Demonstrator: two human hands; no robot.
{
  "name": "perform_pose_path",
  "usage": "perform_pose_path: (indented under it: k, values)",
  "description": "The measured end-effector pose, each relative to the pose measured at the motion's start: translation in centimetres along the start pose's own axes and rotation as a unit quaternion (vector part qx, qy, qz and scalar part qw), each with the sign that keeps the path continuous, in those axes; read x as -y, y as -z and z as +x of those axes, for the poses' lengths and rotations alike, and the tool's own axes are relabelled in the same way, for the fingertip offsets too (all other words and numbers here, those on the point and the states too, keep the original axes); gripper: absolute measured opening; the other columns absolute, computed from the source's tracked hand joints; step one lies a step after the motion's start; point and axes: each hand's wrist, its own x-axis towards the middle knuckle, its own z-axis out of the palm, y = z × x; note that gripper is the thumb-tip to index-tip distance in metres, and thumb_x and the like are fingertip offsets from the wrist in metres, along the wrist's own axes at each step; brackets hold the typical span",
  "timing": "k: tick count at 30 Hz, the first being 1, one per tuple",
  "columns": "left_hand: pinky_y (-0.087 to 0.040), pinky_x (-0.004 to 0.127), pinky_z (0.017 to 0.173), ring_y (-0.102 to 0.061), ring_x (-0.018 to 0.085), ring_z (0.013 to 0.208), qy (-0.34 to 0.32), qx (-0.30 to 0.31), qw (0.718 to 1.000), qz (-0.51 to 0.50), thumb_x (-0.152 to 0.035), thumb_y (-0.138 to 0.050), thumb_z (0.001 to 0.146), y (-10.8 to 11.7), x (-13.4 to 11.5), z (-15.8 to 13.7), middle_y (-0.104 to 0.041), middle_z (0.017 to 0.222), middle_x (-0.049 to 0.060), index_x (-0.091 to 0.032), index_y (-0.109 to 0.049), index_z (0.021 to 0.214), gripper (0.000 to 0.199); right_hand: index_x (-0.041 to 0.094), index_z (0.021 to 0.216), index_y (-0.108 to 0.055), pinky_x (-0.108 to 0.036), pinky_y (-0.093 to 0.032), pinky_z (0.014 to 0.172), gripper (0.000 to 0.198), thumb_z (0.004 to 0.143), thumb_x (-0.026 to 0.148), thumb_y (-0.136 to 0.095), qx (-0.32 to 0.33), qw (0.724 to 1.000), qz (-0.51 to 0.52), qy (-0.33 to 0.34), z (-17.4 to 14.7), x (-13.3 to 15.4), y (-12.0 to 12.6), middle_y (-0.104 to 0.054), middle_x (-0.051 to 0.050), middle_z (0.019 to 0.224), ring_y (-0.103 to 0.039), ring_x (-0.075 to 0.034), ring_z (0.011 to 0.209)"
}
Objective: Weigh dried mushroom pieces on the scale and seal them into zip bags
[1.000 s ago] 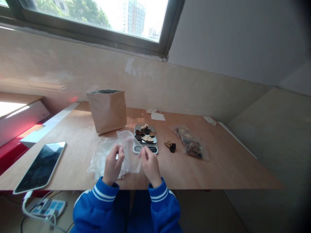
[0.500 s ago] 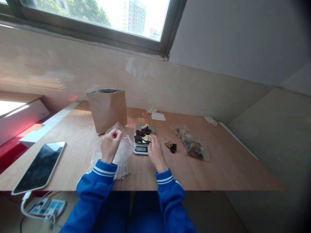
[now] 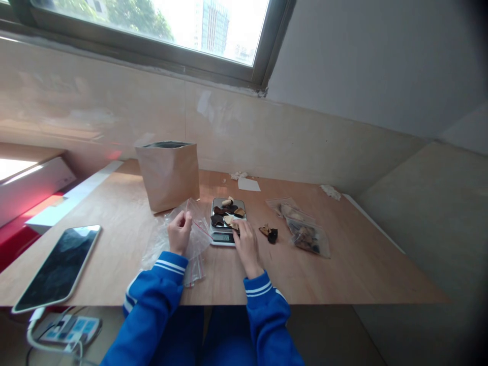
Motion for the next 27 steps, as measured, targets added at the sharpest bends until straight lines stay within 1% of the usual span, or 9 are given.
perform_pose_path:
  k: [4,7,10,14,17,22,24,26,27]
  values:
    - [-0.038,0.024,0.055,-0.046,0.013,0.058,-0.059,-0.012,0.997,0.047,-0.038,-0.048,0.086,0.0,0.2,0.1,-0.046,0.059,-0.001,-0.021,-0.045,0.055,0.036,0.020,0.096,-0.062,-0.038,-0.049,0.088,0.018,0.092,0.014,-0.045,-0.038,0.999,0.032,0.003,0.0,1.4,0.7,-0.066,-0.007,0.098,-0.060,-0.022,0.096]
    - [-0.045,0.028,0.071,-0.053,0.016,0.075,-0.095,-0.046,0.991,0.080,-0.036,-0.049,0.085,0.0,0.6,0.4,-0.056,0.075,0.003,-0.020,-0.053,0.058,0.032,0.020,0.100,-0.063,-0.036,-0.048,0.091,0.017,0.094,0.019,-0.047,-0.092,0.992,0.079,-0.017,0.1,3.7,1.4,-0.067,-0.007,0.100,-0.061,-0.021,0.099]
    - [-0.046,0.033,0.085,-0.057,0.018,0.086,-0.100,-0.064,0.990,0.081,-0.035,-0.050,0.084,0.0,0.9,0.7,-0.060,0.086,0.005,-0.021,-0.054,0.055,0.033,0.020,0.100,-0.064,-0.035,-0.049,0.091,0.016,0.093,0.023,-0.049,-0.122,0.982,0.134,-0.054,0.6,6.3,1.8,-0.069,-0.007,0.101,-0.063,-0.020,0.099]
    - [-0.047,0.034,0.089,-0.060,0.019,0.092,-0.105,-0.055,0.991,0.058,-0.032,-0.050,0.085,0.1,0.8,0.6,-0.063,0.095,0.006,-0.020,-0.056,0.055,0.032,0.020,0.107,-0.061,-0.032,-0.053,0.082,0.019,0.090,0.025,-0.054,-0.090,0.966,0.214,-0.110,1.4,8.9,1.7,-0.070,-0.006,0.099,-0.066,-0.018,0.086]
    - [-0.048,0.035,0.090,-0.062,0.019,0.094,-0.122,-0.049,0.990,0.057,-0.028,-0.050,0.085,0.2,0.6,0.3,-0.066,0.098,0.006,-0.019,-0.056,0.056,0.031,0.021,0.107,-0.060,-0.031,-0.053,0.075,0.019,0.089,0.025,-0.056,-0.050,0.970,0.204,-0.125,2.1,10.0,1.3,-0.069,-0.005,0.093,-0.065,-0.019,0.081]
    - [-0.053,0.033,0.085,-0.065,0.017,0.089,-0.153,-0.069,0.985,0.034,-0.024,-0.050,0.083,0.2,0.6,0.1,-0.068,0.098,0.007,-0.018,-0.061,0.064,0.023,0.021,0.097,-0.065,-0.034,-0.049,0.080,0.013,0.092,0.022,-0.054,0.034,0.992,0.106,-0.058,3.2,11.4,0.8,-0.068,-0.006,0.092,-0.062,-0.022,0.089]
    - [-0.055,0.032,0.082,-0.065,0.016,0.085,-0.154,-0.087,0.984,0.018,-0.024,-0.050,0.084,0.2,0.7,0.0,-0.068,0.098,0.007,-0.018,-0.061,0.066,0.022,0.020,0.089,-0.068,-0.035,-0.048,0.081,0.018,0.094,0.025,-0.051,0.078,0.993,0.080,-0.027,3.5,11.9,0.8,-0.067,-0.007,0.089,-0.061,-0.022,0.089]
    - [-0.056,0.032,0.080,-0.066,0.016,0.085,-0.152,-0.112,0.982,0.006,-0.023,-0.050,0.084,0.2,0.8,0.0,-0.068,0.098,0.007,-0.017,-0.061,0.067,0.022,0.020,0.088,-0.069,-0.035,-0.048,0.082,0.025,0.097,0.027,-0.046,0.083,0.993,0.080,-0.017,3.7,12.0,0.9,-0.065,-0.007,0.086,-0.061,-0.022,0.088]
    - [-0.057,0.032,0.081,-0.066,0.016,0.086,-0.148,-0.128,0.981,0.002,-0.023,-0.050,0.084,0.2,0.8,0.0,-0.068,0.098,0.007,-0.017,-0.061,0.066,0.022,0.020,0.091,-0.069,-0.034,-0.047,0.083,0.028,0.098,0.027,-0.043,0.061,0.993,0.095,-0.021,3.7,11.9,0.9,-0.065,-0.007,0.089,-0.060,-0.021,0.090]
